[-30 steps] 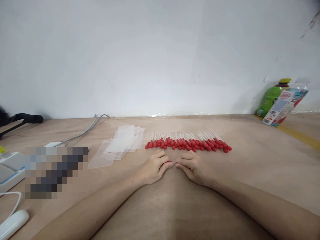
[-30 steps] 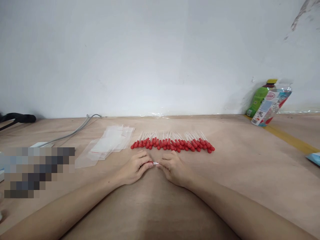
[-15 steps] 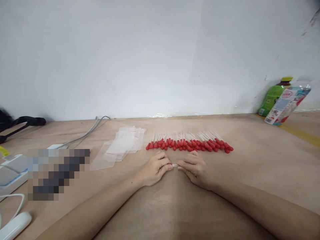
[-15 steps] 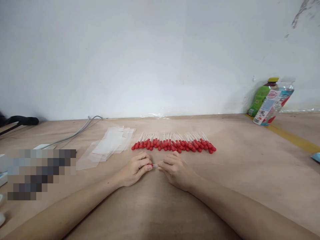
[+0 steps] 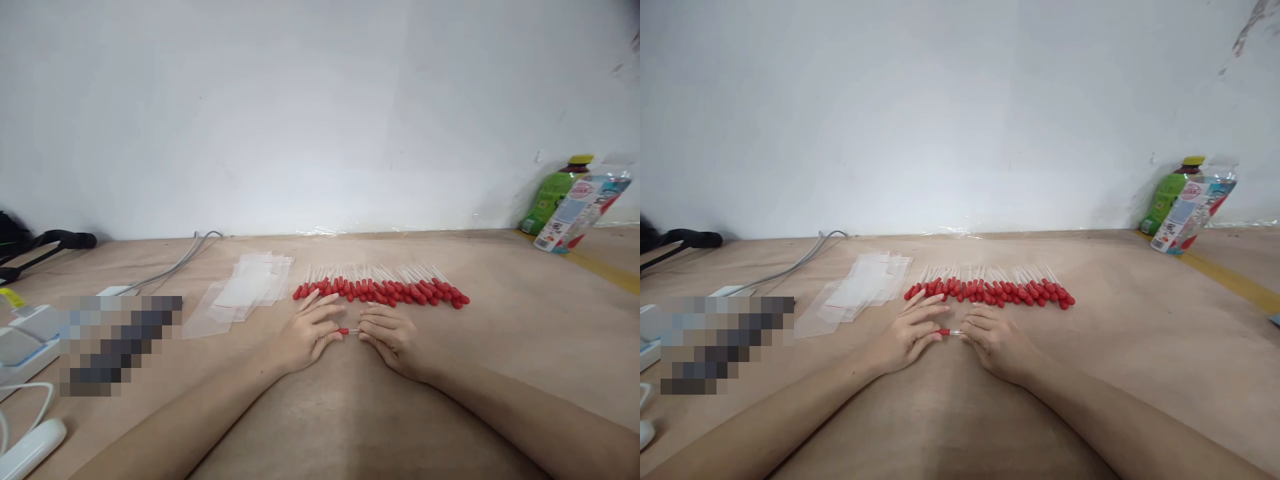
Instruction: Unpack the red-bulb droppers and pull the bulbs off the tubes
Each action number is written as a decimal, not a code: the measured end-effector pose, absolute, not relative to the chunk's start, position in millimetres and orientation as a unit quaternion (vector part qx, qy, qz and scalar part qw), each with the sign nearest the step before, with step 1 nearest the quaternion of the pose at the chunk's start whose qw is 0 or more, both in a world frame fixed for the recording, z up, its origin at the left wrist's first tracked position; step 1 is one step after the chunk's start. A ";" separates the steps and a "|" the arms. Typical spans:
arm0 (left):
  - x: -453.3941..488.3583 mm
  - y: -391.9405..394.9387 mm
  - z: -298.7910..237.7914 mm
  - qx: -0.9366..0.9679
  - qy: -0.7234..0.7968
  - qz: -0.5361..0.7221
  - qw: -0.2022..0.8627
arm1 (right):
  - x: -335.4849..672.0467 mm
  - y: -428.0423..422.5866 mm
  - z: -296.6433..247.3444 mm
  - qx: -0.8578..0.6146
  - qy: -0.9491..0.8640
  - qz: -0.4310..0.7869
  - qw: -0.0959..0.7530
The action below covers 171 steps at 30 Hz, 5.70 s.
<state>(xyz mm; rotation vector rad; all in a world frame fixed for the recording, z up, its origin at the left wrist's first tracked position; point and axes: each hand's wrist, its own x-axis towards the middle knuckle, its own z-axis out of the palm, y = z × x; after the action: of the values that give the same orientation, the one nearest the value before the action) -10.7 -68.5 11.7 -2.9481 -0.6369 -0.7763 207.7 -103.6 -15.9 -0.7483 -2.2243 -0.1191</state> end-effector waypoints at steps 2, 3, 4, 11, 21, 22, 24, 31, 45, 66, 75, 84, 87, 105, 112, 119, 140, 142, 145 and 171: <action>-9.6 -71.0 12.6 -0.948 -0.202 -0.248 0.007 | 206.6 -104.1 -17.3 -0.292 -0.875 -0.044 0.383; -9.0 -72.0 12.7 -0.948 -0.201 -0.248 0.002 | 205.9 -104.4 -17.8 -0.290 -0.877 -0.044 0.381; -8.8 -72.5 12.7 -0.948 -0.199 -0.249 -0.003 | 205.4 -104.7 -18.1 -0.288 -0.877 -0.044 0.382; -32.4 -61.3 9.3 -0.924 -0.232 -0.302 -0.031 | 227.0 -104.4 -18.3 -0.320 -0.840 -0.066 0.432; -35.4 -59.0 3.6 -0.865 -0.347 -0.362 -0.018 | 238.9 -104.4 -19.1 -0.431 -0.815 -0.143 0.360; -36.0 -58.5 4.1 -0.862 -0.351 -0.365 -0.015 | 236.6 -105.1 -17.7 -0.428 -0.817 -0.133 0.361; -38.9 -57.3 4.7 -0.853 -0.368 -0.370 -0.011 | 231.4 -105.7 -15.3 -0.417 -0.820 -0.112 0.376; -47.7 -54.8 4.3 -0.838 -0.424 -0.344 -0.028 | 202.1 -93.4 -12.9 -0.356 -0.834 -0.145 0.397; -47.2 -41.4 2.6 -0.815 -0.470 -0.338 -0.010 | 170.4 -64.7 -18.1 -0.370 -0.842 -0.180 0.349; -38.7 -43.7 11.3 -0.833 -0.432 -0.338 0.069 | 186.8 -93.1 -8.0 -0.364 -0.854 -0.006 0.371; 2.5 -19.7 22.7 -0.812 -0.482 -0.313 0.095 | 207.4 -105.9 -13.8 -0.361 -0.853 -0.014 0.377; 6.2 -14.3 10.6 -0.764 -0.500 -0.394 0.106 | 206.2 -101.4 -13.0 -0.415 -0.838 -0.018 0.355; -0.3 -23.7 10.6 -0.762 -0.475 -0.427 0.105 | 206.2 -100.3 -14.1 -0.419 -0.813 -0.028 0.405; -12.4 -60.4 14.4 -0.925 -0.237 -0.297 0.005 | 209.2 -98.4 -7.4 -0.364 -0.842 -0.073 0.391; 0.6 -61.0 11.9 -0.934 -0.228 -0.276 0.019 | 207.5 -97.2 -10.7 -0.344 -0.843 -0.041 0.411; 6.1 -55.7 6.5 -0.934 -0.228 -0.273 0.017 | 207.1 -98.6 -13.1 -0.361 -0.846 0.020 0.392; 7.7 -58.6 10.2 -0.944 -0.208 -0.236 0.094 | 205.6 -93.4 -14.5 -0.334 -0.869 -0.017 0.364; 6.3 -60.3 11.8 -0.949 -0.203 -0.223 0.091 | 206.3 -93.6 -14.9 -0.326 -0.871 -0.028 0.366; 4.5 -62.0 13.9 -0.953 -0.201 -0.210 0.085 | 207.7 -93.2 -18.0 -0.310 -0.874 -0.049 0.371; -2.1 -69.9 14.7 -0.953 -0.191 -0.223 0.072 | 206.1 -98.3 -15.2 -0.289 -0.870 -0.157 0.367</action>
<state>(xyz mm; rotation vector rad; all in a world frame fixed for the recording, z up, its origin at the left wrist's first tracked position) -2.1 -69.9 14.7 -2.8648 -0.5740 -0.6696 206.1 -98.3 -15.2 -0.7419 -2.2354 -0.4044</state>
